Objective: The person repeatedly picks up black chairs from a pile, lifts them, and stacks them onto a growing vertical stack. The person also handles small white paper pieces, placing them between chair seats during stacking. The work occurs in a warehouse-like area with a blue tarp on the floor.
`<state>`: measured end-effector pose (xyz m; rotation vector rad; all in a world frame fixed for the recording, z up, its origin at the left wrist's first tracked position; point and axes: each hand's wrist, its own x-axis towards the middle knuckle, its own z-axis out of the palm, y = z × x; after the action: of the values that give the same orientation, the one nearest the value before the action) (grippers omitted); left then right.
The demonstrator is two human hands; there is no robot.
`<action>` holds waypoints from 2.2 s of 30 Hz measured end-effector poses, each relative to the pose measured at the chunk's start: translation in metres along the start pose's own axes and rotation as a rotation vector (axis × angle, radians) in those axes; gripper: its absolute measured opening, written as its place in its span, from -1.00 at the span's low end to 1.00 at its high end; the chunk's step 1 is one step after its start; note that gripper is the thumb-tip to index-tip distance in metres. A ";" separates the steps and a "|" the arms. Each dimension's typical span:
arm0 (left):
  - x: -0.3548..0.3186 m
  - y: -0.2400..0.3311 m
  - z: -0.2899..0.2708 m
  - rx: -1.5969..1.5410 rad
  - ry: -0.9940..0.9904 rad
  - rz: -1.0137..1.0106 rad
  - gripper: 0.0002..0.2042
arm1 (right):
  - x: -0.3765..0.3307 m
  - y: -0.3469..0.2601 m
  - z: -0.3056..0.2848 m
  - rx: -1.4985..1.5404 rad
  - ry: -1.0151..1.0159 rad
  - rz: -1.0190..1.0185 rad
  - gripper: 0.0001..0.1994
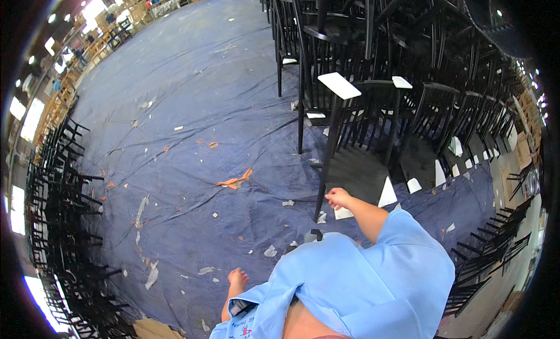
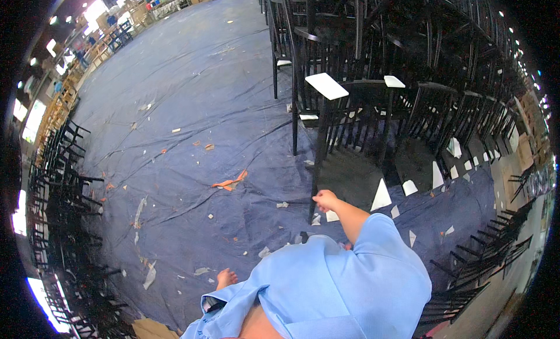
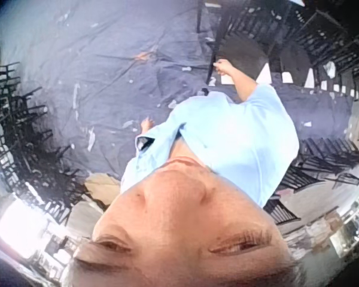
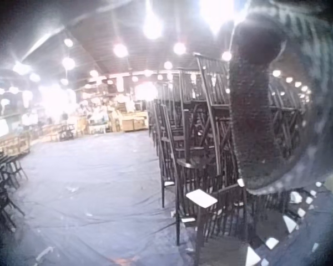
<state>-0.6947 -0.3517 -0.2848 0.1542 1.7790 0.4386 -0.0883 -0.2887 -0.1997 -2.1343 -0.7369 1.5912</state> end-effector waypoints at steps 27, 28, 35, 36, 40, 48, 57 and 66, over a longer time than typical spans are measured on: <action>0.248 0.704 0.251 0.822 -0.364 0.297 -0.74 | 0.344 -0.459 -0.009 0.674 0.388 -0.214 -0.76; 0.285 0.730 0.254 0.919 -0.411 0.361 -0.75 | 0.348 -0.462 -0.010 0.708 0.428 -0.161 -0.76; 0.310 0.981 0.376 1.048 -0.478 0.442 -0.73 | 0.347 -0.354 0.120 0.640 0.786 0.744 -0.81; 0.306 1.015 0.391 1.043 -0.463 0.457 -0.72 | 0.341 -0.354 0.142 0.745 0.669 0.802 -0.78; 0.319 1.135 0.451 1.123 -0.405 0.534 -0.69 | 0.354 -0.403 0.194 1.066 0.458 0.822 -0.65; 0.308 1.173 0.594 1.364 -0.660 0.543 -0.64 | 0.482 -0.466 0.118 0.961 0.584 0.640 -0.67; 0.255 1.195 0.726 1.637 -0.758 0.552 -0.69 | 0.550 -0.615 -0.026 1.153 0.855 0.289 -0.67; 0.292 1.233 0.837 1.800 -0.714 1.308 -0.70 | 0.551 -0.581 0.077 0.335 0.956 0.911 -0.80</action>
<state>-0.1244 1.0555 -0.2519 2.3929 0.6104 -0.4690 -0.1466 0.5066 -0.3021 -2.6578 0.8277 0.6471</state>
